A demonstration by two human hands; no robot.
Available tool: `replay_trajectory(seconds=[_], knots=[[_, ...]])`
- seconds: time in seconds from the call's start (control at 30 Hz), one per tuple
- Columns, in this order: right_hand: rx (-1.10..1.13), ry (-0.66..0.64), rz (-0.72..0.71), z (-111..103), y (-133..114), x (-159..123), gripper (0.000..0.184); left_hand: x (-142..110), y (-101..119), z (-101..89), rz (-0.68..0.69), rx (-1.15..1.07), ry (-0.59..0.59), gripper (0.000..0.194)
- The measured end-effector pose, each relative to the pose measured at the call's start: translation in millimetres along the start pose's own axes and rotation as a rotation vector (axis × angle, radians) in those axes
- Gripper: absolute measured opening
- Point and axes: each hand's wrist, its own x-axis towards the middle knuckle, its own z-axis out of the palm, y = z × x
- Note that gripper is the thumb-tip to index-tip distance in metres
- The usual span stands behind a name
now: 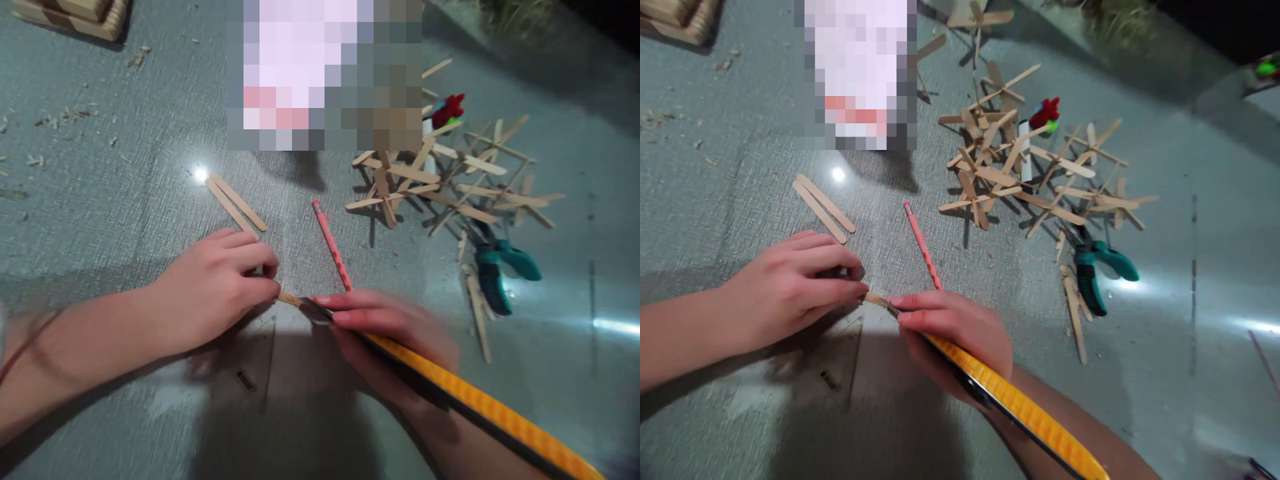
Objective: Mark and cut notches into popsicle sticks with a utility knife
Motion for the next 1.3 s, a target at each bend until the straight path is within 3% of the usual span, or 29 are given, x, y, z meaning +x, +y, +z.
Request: replay_trajectory(seconds=[0.1, 0.43, 1.3], knots=[[0.001, -0.064, -0.06, 2, 6, 3, 0.029, 0, 2, 0.0, -0.004, 0.012, -0.002, 0.03], [0.005, -0.161, -0.043, 3, 8, 4, 0.026, -5, 5, 10.6, -0.02, 0.074, 0.029, 0.031], [0.086, -0.222, -0.03, 1, 9, 9, 0.024, -2, 13, 9.9, -0.049, 0.147, 0.017, 0.023]])
